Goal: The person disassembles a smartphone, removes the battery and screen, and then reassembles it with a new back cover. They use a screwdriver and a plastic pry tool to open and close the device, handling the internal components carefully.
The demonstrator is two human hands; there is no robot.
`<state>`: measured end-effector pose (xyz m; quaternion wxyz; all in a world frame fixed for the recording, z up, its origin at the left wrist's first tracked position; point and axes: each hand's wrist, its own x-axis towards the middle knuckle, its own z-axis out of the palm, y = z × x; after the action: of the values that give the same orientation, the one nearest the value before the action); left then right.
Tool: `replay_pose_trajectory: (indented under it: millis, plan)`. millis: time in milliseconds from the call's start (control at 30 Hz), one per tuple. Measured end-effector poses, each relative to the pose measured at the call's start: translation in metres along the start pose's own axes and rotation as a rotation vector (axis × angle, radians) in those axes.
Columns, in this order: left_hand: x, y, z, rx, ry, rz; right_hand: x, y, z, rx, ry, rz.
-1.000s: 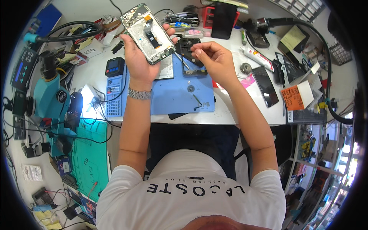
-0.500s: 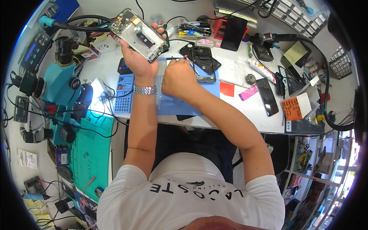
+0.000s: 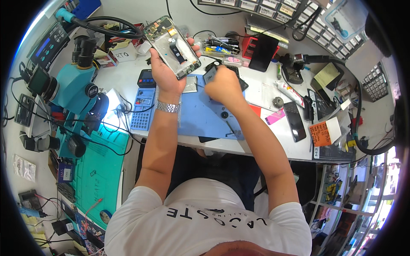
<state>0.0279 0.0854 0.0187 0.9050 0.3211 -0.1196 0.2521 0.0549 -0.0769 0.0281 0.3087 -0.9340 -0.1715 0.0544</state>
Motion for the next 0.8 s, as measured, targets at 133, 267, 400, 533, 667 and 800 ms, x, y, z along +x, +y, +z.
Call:
replay_pose_trajectory:
  millis: [133,267,400,533,667,800]
  plan:
    - [-0.002,-0.006,0.008,0.018,-0.033,-0.059,0.013,0.057,-0.015,0.604,0.184,-0.018]
    - [-0.007,-0.019,0.008,0.149,-0.017,-0.149,0.023,0.095,-0.032,0.704,0.225,-0.071]
    - [-0.018,-0.031,0.019,0.21,-0.074,-0.247,0.013,0.107,-0.067,0.318,0.085,0.211]
    - [-0.027,-0.039,0.025,0.214,-0.125,-0.37,0.006,0.113,-0.067,0.152,0.112,0.165]
    - [-0.031,-0.043,0.031,0.258,-0.159,-0.423,0.019,0.131,-0.056,-0.007,0.091,0.242]
    - [-0.034,-0.046,0.032,0.323,-0.172,-0.445,0.021,0.139,-0.059,-0.132,0.087,0.195]
